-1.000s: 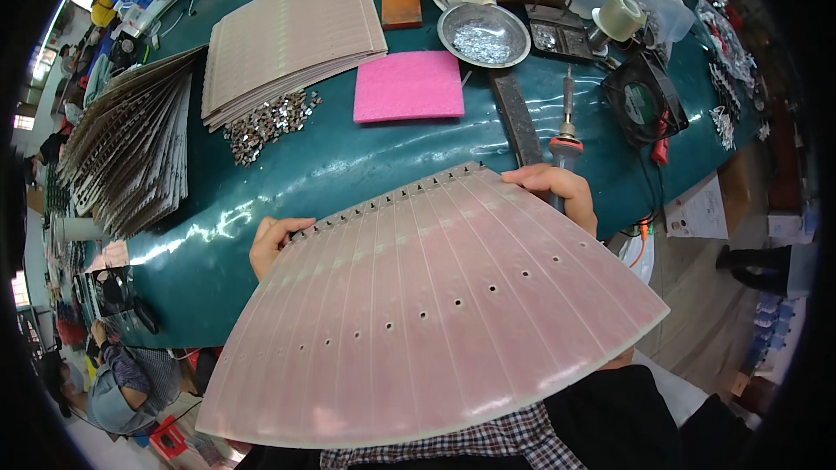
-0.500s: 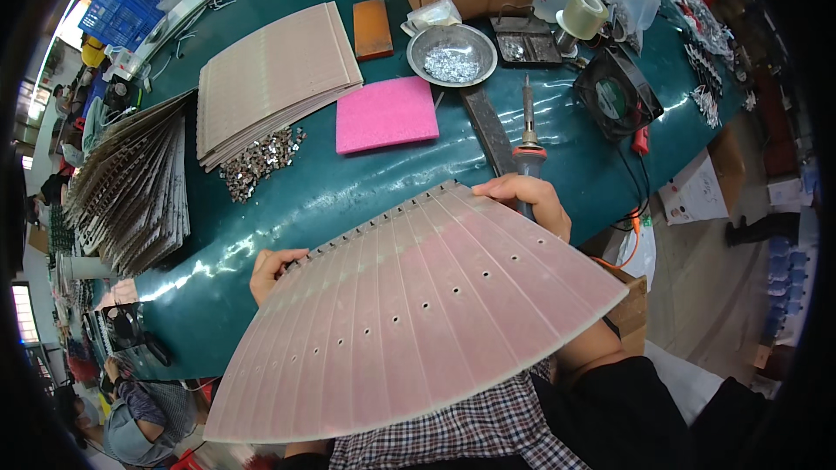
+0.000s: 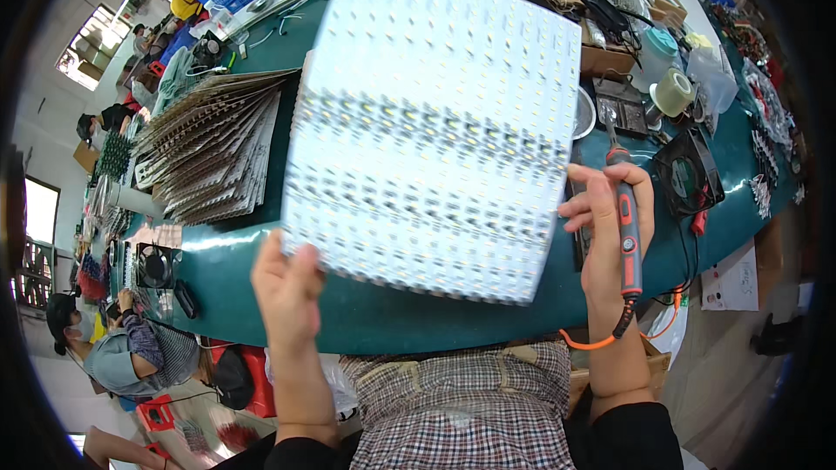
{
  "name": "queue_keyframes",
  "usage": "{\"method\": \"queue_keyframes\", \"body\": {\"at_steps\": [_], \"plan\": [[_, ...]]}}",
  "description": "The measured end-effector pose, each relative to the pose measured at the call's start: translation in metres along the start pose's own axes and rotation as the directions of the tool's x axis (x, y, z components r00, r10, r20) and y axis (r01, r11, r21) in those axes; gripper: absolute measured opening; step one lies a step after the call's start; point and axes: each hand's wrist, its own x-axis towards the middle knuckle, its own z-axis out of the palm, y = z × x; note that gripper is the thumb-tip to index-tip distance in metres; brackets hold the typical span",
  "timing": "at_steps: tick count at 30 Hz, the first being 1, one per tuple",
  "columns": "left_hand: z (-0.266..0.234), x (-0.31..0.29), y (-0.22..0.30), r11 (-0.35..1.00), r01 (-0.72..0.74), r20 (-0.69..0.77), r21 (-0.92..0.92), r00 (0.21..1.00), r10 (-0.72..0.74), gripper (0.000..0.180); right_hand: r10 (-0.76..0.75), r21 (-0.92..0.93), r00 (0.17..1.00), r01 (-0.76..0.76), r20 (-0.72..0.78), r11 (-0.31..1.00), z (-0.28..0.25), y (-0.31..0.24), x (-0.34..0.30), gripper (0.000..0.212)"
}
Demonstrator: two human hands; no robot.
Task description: The person solders a circuit board using a soldering iron, sets it aside, and lays out a new circuit board sheet. The person then picks up small electronic components from the table and places them onto the circuit board sheet by hand.
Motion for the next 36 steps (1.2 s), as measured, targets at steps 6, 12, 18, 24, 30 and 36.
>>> {"method": "queue_keyframes", "body": {"at_steps": [6,12,18,24,30,36], "plan": [[-0.088,0.101,0.078,0.973,-0.22,-0.329,0.064,0.916,0.228,0.014,-0.117,-0.141,0.992,0.11,-0.043,0.984,-0.044,0.005,0.038,0.04],[-0.282,0.232,0.2,0.983,-0.182,-0.255,0.039,0.949,0.186,0.018,-0.398,-0.697,0.846,0.523,0.355,0.49,-0.122,0.04,0.081,0.023],[-0.391,0.33,0.262,0.991,0.091,-0.196,0.095,0.978,-0.071,0.021,-0.291,-0.667,0.646,0.744,0.706,0.034,-0.146,0.076,0.103,0.037],[-0.33,0.345,0.232,0.938,0.331,-0.46,0.105,0.852,-0.249,0.013,-0.126,-0.702,0.694,0.711,0.709,-0.038,-0.144,0.071,0.101,0.036],[-0.303,0.349,0.214,0.874,0.427,-0.49,0.234,0.828,-0.273,0.013,-0.302,-0.666,0.639,0.746,0.707,0.018,-0.096,0.033,0.102,0.032],[-0.357,0.381,0.201,0.677,0.399,-0.576,0.618,0.816,0.046,0.017,-0.366,-0.501,0.603,0.796,0.709,0.34,0.011,0.04,0.094,0.02]]}}
